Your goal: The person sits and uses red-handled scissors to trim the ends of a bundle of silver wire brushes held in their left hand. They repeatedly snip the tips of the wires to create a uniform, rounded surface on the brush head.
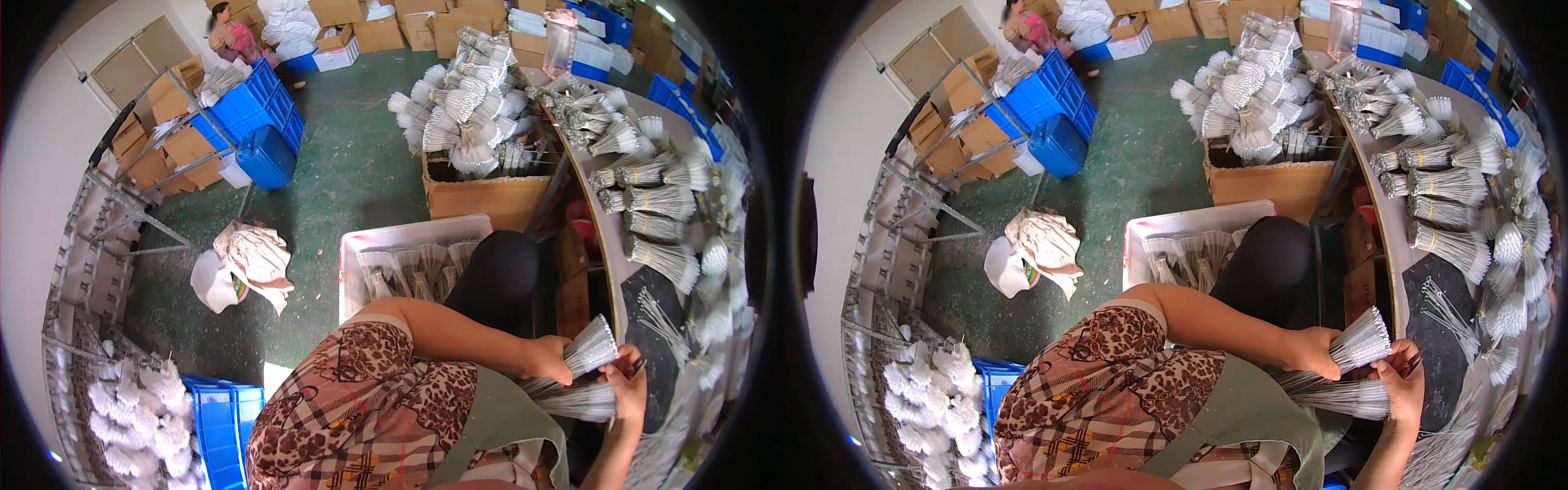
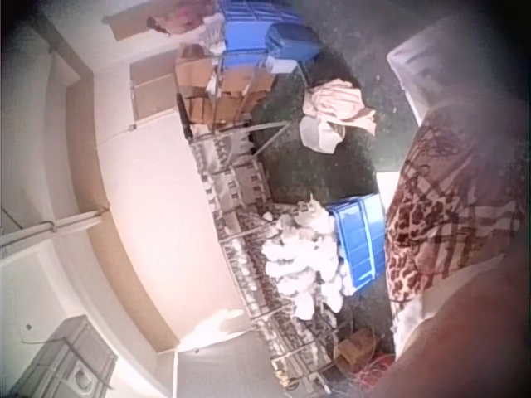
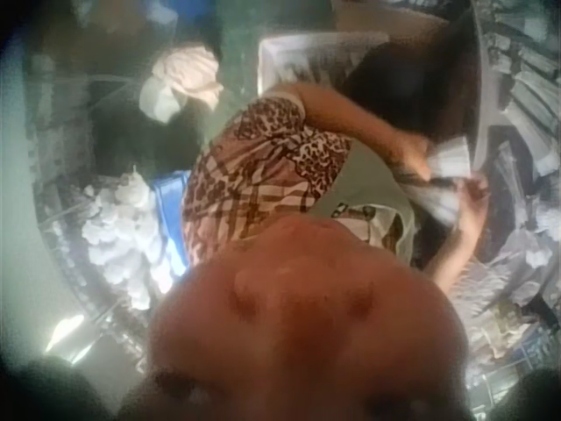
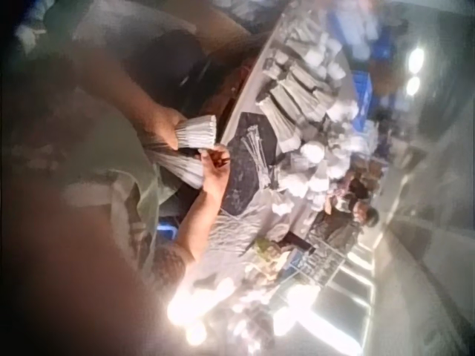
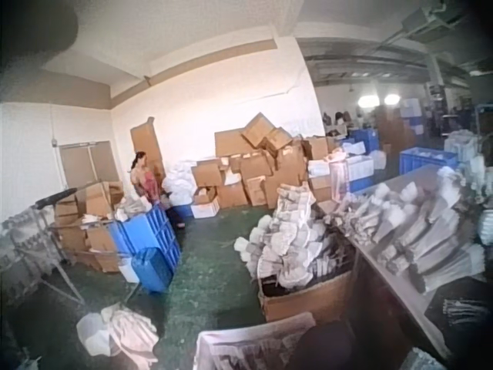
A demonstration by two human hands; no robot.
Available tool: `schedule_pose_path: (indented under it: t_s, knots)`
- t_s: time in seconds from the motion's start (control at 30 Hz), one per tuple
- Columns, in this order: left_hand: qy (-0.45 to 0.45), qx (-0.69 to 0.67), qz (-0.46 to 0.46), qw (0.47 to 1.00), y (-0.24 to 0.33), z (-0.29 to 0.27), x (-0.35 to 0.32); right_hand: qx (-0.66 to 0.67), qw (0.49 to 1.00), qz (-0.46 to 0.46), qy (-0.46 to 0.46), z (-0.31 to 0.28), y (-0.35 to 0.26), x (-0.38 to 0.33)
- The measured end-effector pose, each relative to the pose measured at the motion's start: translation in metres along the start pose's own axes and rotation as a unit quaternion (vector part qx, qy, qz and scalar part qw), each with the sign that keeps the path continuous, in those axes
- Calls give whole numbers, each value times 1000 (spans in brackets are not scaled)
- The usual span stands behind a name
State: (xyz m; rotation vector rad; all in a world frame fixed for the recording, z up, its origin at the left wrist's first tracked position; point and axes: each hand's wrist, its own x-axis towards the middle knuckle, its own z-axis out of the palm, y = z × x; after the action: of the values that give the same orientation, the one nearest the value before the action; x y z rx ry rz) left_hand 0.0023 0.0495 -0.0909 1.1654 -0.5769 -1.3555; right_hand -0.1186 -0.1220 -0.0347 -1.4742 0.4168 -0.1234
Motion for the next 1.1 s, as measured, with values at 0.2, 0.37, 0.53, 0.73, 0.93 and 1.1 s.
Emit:
schedule_pose_path:
  t_s: [0.2,0.37,0.53,0.73,0.93,1.1]
  knots:
    - [19,36,9,999,-2,1,3,-10,1000,1,-21,3,-5,6]
    - [9,31,-9,999,15,3,-7,-7,999,1,-42,3,-8,15]
    - [45,44,-24,998,1,-2,0,-17,999,0,-30,3,-8,14]
    - [29,-38,-11,999,-4,-4,-1,0,1000,0,-31,3,-7,10]
    - [15,-49,-10,999,-3,-6,0,-6,1000,8,-27,1,-6,6]
    - [21,-56,-12,998,-6,-4,0,-10,1000,12,-27,-1,-3,7]
